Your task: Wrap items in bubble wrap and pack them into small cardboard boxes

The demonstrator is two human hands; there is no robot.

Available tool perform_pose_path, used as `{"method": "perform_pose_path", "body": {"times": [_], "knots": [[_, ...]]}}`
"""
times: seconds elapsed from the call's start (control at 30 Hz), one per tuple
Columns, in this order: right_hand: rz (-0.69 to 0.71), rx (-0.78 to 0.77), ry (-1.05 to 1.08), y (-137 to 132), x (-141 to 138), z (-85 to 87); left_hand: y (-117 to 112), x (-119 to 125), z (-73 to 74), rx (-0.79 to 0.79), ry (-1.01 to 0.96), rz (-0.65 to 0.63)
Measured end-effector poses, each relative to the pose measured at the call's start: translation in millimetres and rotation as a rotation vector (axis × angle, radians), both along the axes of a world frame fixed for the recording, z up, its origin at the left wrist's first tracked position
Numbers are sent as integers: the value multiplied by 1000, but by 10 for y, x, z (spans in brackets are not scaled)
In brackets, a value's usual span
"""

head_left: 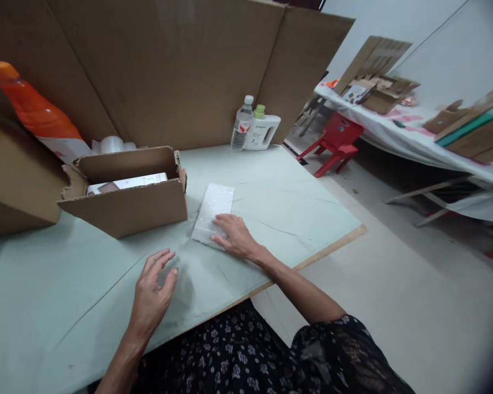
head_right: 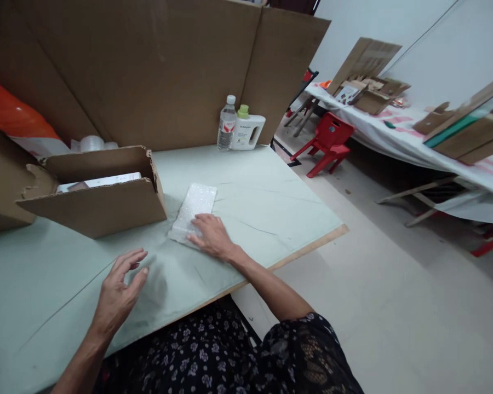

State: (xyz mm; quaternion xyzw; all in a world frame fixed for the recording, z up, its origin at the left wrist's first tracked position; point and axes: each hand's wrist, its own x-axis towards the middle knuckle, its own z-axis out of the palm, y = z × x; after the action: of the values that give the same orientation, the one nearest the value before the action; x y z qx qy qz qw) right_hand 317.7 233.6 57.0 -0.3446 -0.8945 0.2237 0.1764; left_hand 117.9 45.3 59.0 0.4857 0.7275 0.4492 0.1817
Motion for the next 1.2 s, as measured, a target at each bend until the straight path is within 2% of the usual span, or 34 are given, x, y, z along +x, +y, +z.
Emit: {"method": "perform_pose_path", "body": {"times": [0.13, 0.2, 0.27, 0.37, 0.5, 0.6, 0.7, 0.83, 1.0, 1.13, 1.2], "knots": [[342, -66, 79, -361, -114, -72, 47, 21, -45, -28, -18, -54], [398, -94, 170, -461, -93, -70, 56, 21, -85, -65, -26, -71], [285, -93, 226, -440, -38, -68, 71, 17, -134, -81, -5, -78], [79, -80, 199, -220, 45, -88, 120, 17, -204, -59, 70, -85], [-17, -11, 35, 218, 3, -137, 230, 70, -258, -43, 177, -111], [-94, 67, -60, 528, -156, -162, 303, 126, -280, -44, 251, -121], [-153, 84, -112, 724, -310, -182, 318, 144, -308, -55, 309, -132], [-155, 69, -77, 782, -377, -248, 231, 98, -352, -33, 310, -172], [-227, 52, 118, 848, -330, -306, 121, 69, -383, 17, 334, -213], [-305, 52, 224, 935, -272, -219, 103, 95, -350, 11, 336, -226], [-276, 12, 329, 914, -242, -124, 94, 94, -311, -1, 284, -227]]}}
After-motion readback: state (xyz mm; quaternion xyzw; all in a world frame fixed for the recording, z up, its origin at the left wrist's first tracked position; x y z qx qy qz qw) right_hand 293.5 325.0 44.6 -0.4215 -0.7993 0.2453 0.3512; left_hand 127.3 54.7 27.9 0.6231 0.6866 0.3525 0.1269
